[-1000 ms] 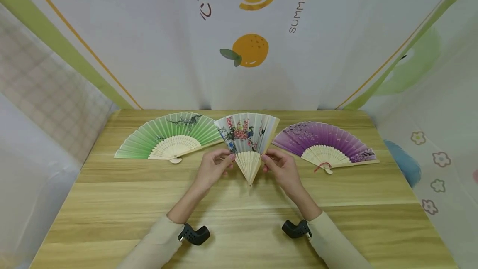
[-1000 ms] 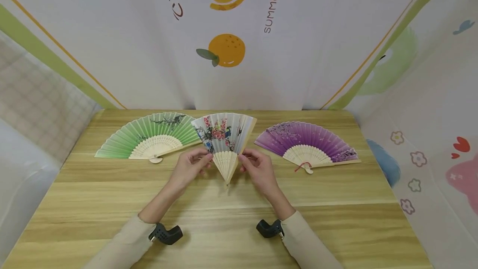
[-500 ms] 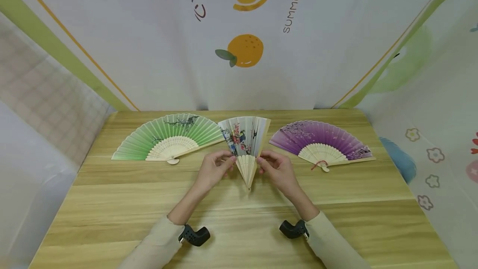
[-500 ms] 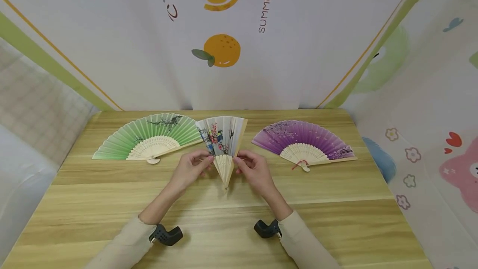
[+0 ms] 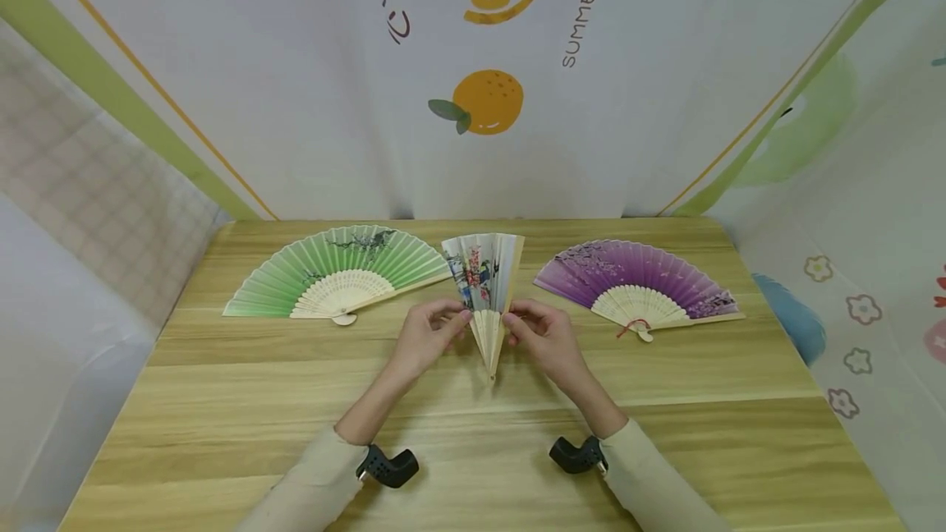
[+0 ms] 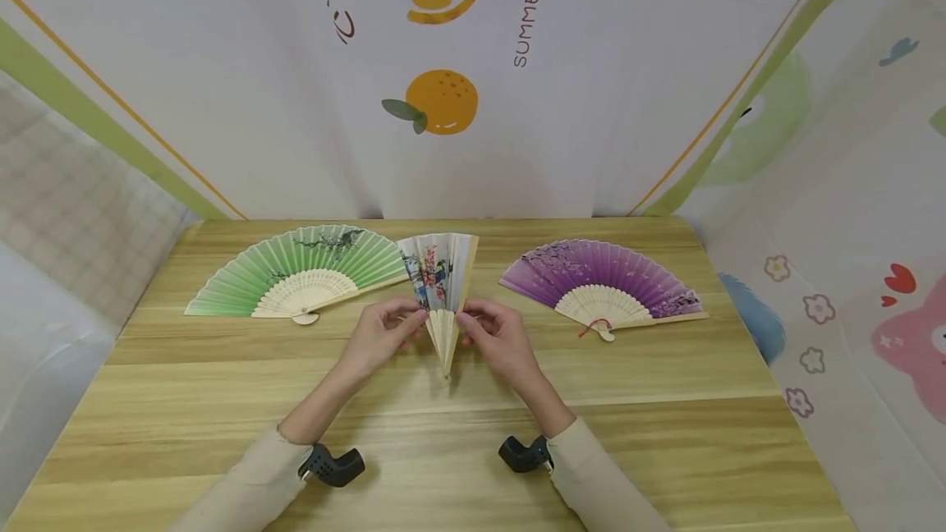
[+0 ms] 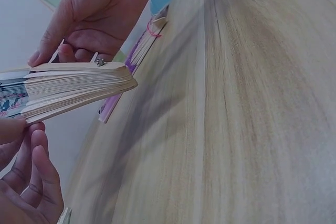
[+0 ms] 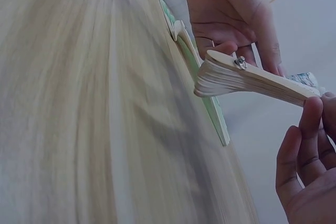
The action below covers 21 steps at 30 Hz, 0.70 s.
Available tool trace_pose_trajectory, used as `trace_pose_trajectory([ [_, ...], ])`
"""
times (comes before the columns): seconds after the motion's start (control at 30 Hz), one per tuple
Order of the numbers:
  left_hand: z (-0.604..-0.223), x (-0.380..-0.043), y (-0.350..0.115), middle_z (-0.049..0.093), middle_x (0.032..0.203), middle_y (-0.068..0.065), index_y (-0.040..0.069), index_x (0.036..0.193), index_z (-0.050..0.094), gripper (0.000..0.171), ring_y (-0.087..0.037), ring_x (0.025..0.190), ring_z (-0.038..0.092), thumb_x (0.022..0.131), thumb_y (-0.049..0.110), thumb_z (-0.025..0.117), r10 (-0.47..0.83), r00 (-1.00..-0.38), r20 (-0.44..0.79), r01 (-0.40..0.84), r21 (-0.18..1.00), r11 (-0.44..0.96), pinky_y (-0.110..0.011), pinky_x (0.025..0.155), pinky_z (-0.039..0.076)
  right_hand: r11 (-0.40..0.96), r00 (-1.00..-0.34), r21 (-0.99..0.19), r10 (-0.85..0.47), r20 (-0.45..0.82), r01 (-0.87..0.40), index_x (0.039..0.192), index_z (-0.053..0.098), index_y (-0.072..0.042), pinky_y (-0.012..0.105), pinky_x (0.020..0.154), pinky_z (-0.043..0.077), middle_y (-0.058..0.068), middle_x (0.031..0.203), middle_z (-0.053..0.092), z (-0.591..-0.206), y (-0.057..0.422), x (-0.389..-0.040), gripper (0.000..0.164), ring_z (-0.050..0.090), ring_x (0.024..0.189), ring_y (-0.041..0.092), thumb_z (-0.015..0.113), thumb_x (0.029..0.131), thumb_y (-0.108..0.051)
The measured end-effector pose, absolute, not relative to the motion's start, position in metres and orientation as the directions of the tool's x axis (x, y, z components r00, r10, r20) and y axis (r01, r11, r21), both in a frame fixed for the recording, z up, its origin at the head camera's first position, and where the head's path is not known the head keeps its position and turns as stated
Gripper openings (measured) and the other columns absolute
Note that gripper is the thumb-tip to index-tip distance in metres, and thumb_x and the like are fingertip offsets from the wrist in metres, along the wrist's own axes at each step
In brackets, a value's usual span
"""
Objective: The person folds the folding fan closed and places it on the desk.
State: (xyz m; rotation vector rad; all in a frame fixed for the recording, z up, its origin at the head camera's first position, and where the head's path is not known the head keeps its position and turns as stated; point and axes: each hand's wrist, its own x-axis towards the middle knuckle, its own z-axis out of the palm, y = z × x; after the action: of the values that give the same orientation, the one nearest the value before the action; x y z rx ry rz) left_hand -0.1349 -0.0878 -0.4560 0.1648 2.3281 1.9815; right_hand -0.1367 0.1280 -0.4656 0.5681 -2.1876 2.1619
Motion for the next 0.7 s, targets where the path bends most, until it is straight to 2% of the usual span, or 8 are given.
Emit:
trace_pose_trajectory([
  [0.23,-0.4566,-0.1347,-0.0845,0.071,0.090,-0.010,-0.007,0.108,0.070,0.016,-0.045,0.080,0.069,0.096,0.004,0.070,0.142,-0.990,0.018,0.040,0.987,0.157,-0.052,0.061,0.058,-0.032,-0.935,-0.968,-0.255,0.247,-0.247,0.109,0.066,0.017,0.025,0.062,0.056,0.022,0.093,0.067,-0.4653,0.1251,-0.1348,0.015,0.061,0.068,0.014,0.063,0.097,0.008],
  [0.43,-0.4564,-0.1343,-0.0818,0.071,0.088,-0.009,-0.007,0.106,0.071,0.014,-0.042,0.078,0.069,0.096,0.003,0.070,0.139,-0.990,0.014,0.035,0.988,0.153,-0.048,0.060,0.059,-0.042,-0.933,-0.967,-0.255,0.255,-0.253,0.110,0.065,0.018,0.024,0.063,0.056,0.021,0.095,0.067,-0.4680,0.1237,-0.1348,0.016,0.061,0.068,0.012,0.062,0.098,0.008],
  [0.6,-0.4570,-0.1346,-0.0816,0.071,0.089,-0.010,-0.007,0.107,0.070,0.015,-0.041,0.078,0.069,0.096,0.004,0.070,0.151,-0.988,0.024,0.048,0.986,0.158,-0.044,0.058,0.059,-0.040,-0.931,-0.965,-0.254,0.261,-0.260,0.110,0.065,0.018,0.024,0.063,0.056,0.021,0.095,0.068,-0.4699,0.1238,-0.1343,0.016,0.061,0.068,0.012,0.062,0.098,0.008],
  [0.7,-0.4571,-0.1340,-0.0841,0.071,0.090,-0.011,-0.007,0.108,0.070,0.016,-0.040,0.078,0.069,0.096,0.004,0.070,0.157,-0.987,0.017,0.043,0.986,0.163,-0.045,0.059,0.059,-0.031,-0.930,-0.964,-0.260,0.261,-0.263,0.109,0.065,0.018,0.029,0.063,0.058,0.023,0.095,0.068,-0.4695,0.1229,-0.1340,0.015,0.062,0.068,0.013,0.062,0.097,0.009],
])
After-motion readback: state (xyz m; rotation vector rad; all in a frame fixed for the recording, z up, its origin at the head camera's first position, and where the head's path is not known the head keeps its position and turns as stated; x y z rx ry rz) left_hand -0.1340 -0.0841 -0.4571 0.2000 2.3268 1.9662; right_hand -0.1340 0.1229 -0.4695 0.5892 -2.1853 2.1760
